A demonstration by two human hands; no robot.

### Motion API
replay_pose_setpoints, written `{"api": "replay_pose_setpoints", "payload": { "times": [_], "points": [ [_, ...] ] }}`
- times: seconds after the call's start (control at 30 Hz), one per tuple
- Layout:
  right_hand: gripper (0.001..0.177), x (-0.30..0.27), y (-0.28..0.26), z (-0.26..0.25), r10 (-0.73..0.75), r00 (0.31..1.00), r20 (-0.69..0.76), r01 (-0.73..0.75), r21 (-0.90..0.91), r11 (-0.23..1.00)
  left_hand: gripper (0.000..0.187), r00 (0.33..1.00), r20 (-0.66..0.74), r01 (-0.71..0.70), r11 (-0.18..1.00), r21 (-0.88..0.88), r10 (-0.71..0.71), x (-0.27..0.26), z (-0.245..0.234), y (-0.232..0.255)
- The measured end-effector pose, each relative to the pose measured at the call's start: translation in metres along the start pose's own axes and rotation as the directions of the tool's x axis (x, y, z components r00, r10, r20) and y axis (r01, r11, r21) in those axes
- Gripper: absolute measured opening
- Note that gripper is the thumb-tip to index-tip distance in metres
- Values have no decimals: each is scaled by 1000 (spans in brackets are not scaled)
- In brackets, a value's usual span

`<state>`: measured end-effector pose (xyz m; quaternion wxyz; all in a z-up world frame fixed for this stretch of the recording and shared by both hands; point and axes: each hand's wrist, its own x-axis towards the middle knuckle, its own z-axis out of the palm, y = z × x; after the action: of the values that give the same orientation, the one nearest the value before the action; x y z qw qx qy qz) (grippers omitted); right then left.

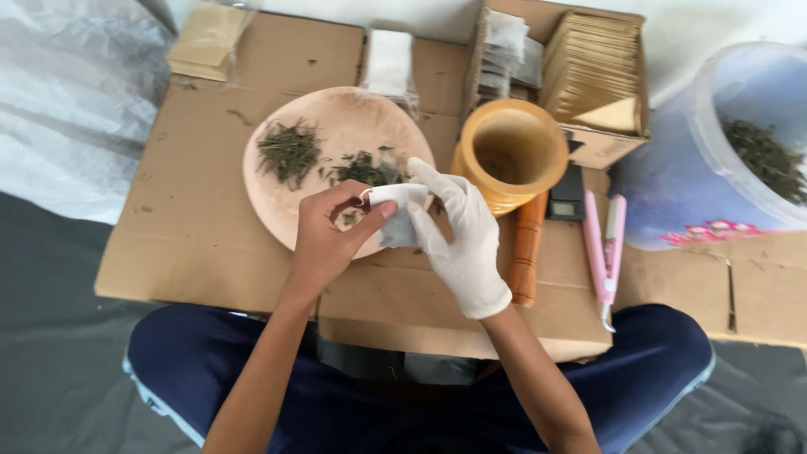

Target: Filling small filter bags with dried tea leaves using a funnel and spoon, then sealing them with a heat sealer.

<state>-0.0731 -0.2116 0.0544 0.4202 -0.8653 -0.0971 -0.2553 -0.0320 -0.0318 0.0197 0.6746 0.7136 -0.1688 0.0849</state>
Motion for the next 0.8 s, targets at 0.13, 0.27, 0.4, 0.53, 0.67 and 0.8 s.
{"api": "replay_pose_setpoints", "payload": {
  "times": [0.13,0.27,0.4,0.53,0.67,0.8],
  "points": [
    [48,-13,6,-55,-50,992,-120,30,-169,985,15,995,61,-83,996,-21,84,0,43,23],
    [29,-21,39,-104,-2,964,-265,-76,-285,955,13,972,135,-174,975,-139,192,1,101,47],
    [28,-16,99,-132,230,943,-242,-321,-473,820,7,936,158,-302,948,-104,315,13,160,46],
    [28,-43,176,-140,0,991,-137,-100,-726,680,11,919,201,-359,931,66,340,20,203,32],
    [18,-50,195,-148,38,992,-123,-117,-741,662,15,908,241,-383,912,146,343,26,232,25],
    [4,-57,236,-142,70,995,-66,-94,-825,558,10,923,201,-347,936,59,329,35,248,15]
  ]
}}
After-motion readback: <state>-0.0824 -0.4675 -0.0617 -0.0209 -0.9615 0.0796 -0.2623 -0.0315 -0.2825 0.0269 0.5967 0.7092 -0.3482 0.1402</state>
